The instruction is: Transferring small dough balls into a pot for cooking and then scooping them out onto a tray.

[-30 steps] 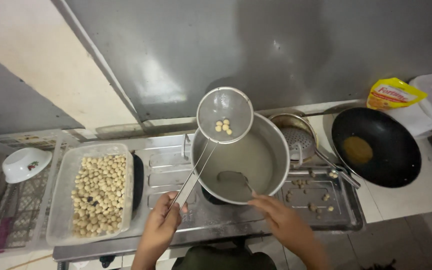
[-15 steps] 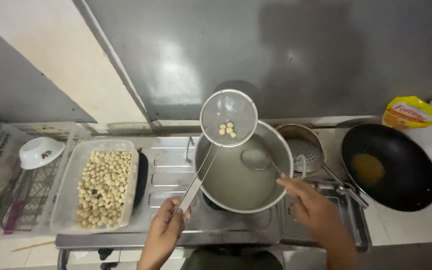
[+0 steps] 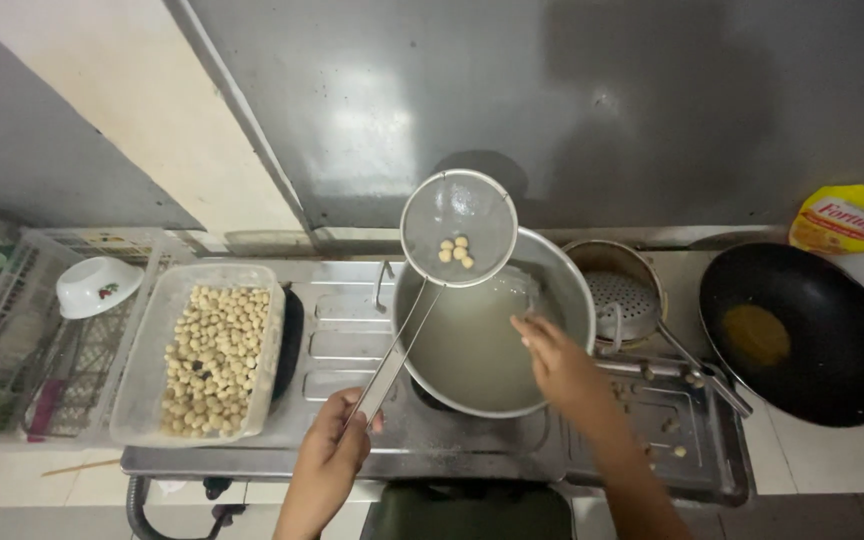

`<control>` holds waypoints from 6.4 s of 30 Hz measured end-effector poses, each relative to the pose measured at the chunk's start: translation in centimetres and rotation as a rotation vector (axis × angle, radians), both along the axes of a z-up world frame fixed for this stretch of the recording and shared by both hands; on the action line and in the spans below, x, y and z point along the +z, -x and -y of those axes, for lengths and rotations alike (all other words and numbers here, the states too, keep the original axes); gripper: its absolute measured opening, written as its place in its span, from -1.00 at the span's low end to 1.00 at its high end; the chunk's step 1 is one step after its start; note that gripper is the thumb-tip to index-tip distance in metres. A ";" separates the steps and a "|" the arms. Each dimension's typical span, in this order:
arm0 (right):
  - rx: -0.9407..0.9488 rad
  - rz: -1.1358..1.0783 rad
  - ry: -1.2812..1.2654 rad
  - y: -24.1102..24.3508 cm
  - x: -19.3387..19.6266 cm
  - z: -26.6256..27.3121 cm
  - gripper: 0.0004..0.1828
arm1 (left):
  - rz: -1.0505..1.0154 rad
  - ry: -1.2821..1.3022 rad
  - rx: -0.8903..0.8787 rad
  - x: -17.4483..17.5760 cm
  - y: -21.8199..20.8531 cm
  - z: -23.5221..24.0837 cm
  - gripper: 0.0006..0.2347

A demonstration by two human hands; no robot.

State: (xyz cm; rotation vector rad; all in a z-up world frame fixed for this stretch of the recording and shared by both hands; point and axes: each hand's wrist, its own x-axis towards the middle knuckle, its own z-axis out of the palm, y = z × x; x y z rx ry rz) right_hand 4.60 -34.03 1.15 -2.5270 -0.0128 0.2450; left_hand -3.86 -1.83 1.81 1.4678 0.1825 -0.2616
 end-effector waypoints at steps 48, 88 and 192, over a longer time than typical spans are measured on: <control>-0.023 0.223 -0.211 6.2 3.5 2.4 -0.65 | -0.003 -0.009 -0.006 -0.3 0.0 -2.2 -0.75; 0.269 0.029 -0.199 7.7 4.3 1.0 -0.56 | -0.042 0.006 0.016 -1.5 1.5 -1.2 -0.77; 0.418 -0.040 -0.074 8.6 4.2 0.2 -0.36 | 0.026 -0.087 0.037 3.0 2.8 0.7 -0.80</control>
